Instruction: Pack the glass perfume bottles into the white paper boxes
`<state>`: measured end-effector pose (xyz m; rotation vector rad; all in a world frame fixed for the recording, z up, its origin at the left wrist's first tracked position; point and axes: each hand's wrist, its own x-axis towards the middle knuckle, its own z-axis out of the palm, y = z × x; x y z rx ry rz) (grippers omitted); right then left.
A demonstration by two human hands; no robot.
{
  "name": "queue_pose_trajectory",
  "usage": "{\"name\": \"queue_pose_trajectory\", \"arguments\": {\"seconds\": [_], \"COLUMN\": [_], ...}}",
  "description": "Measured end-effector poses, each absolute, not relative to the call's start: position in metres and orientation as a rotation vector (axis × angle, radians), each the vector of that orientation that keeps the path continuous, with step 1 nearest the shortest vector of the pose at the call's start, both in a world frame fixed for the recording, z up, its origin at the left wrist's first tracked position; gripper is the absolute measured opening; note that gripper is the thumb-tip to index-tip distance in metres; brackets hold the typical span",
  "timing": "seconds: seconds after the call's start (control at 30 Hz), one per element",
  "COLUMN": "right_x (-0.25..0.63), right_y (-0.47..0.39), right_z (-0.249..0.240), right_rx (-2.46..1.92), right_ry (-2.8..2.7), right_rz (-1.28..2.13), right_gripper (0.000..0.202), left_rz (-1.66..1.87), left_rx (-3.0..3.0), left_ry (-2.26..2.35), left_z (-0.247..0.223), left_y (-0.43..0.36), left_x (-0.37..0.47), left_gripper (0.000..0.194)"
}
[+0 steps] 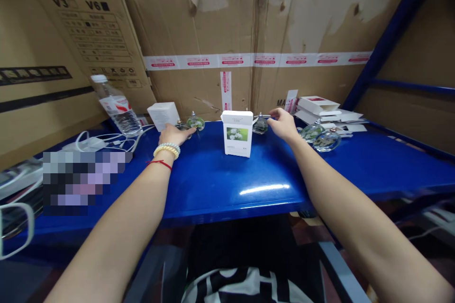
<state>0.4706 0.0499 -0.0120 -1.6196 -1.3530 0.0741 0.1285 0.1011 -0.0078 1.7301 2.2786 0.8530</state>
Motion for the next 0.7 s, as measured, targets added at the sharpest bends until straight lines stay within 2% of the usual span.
{"name": "queue_pose_trajectory", "arguments": {"seconds": [0.2,0.5,0.6,0.7], "right_x": [0.463,0.458,0.457,0.456], "right_y": [0.045,0.042,0.041,0.039], "right_z": [-0.01,-0.006,-0.005,-0.004], "right_rx": [-1.609,-1.525,-1.516,-1.502], "right_ry": [-1.454,-1.501,-1.511,-1.517], "right_rz": [0.116,0.079,0.092,0.104], "right_gripper": [0.02,0.025,0.025,0.023], "left_rz": [0.819,0.824,0.941,1.215], "left_rx": [1.846,1.836,1.809,1.835], "left_ry": [2.258,2.245,2.256,2.19], "left_z": [-0.008,-0.004,0.0,0.01], "left_y": [0.098,0.092,0.086,0.076], "left_x": [0.148,0.162,0.161,0.162], "left_gripper": [0.096,0.095,0.096,0.089]}}
